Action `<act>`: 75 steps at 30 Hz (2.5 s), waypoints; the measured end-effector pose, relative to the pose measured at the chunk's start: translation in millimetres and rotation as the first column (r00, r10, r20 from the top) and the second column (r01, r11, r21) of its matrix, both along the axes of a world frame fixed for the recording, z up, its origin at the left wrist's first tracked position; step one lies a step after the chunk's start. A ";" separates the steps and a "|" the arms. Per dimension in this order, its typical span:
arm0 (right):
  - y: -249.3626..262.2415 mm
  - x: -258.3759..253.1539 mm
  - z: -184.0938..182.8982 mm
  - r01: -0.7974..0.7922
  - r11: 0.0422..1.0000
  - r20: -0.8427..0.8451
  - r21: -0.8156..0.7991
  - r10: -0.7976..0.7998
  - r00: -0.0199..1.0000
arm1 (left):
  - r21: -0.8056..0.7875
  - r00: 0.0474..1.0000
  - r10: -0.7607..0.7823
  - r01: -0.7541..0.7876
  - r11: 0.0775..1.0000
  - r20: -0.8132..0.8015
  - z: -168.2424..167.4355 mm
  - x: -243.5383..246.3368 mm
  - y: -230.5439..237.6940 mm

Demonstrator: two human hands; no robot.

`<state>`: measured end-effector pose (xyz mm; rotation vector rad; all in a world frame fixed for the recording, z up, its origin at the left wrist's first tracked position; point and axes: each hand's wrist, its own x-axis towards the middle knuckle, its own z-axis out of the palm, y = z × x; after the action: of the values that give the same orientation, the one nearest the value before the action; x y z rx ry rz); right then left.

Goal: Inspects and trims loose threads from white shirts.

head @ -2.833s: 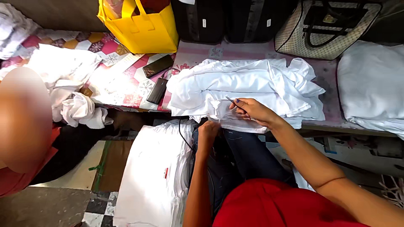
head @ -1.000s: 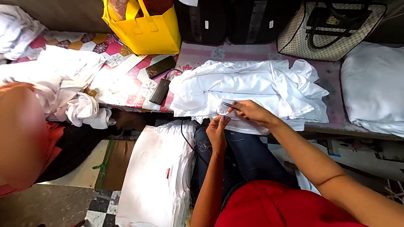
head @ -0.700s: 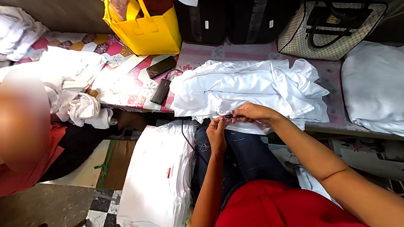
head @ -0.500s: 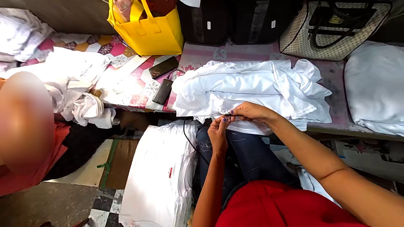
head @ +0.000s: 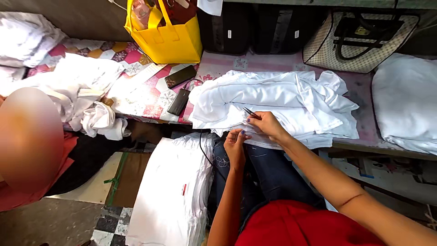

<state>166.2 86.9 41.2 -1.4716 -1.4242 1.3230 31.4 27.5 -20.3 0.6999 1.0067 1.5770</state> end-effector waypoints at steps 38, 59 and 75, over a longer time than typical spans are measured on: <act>-33.3 -44.5 6.4 -0.088 0.994 0.830 -0.063 0.101 0.549 | 0.359 0.385 0.328 0.010 0.933 -0.863 -36.0 10.2 -15.6; -54.7 -43.9 2.1 -0.119 0.988 0.849 0.104 -0.025 0.528 | 0.486 0.262 0.442 0.135 0.863 -0.858 -33.9 -5.6 -29.4; -38.8 -11.1 -17.2 0.071 0.937 -0.314 -0.342 -0.185 0.931 | -0.071 0.858 -0.131 0.111 0.991 -0.497 11.8 -19.1 -31.3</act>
<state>155.0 48.1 23.9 -1.4212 -0.8994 1.6923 12.3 -3.8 -8.5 1.1618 1.3380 1.2821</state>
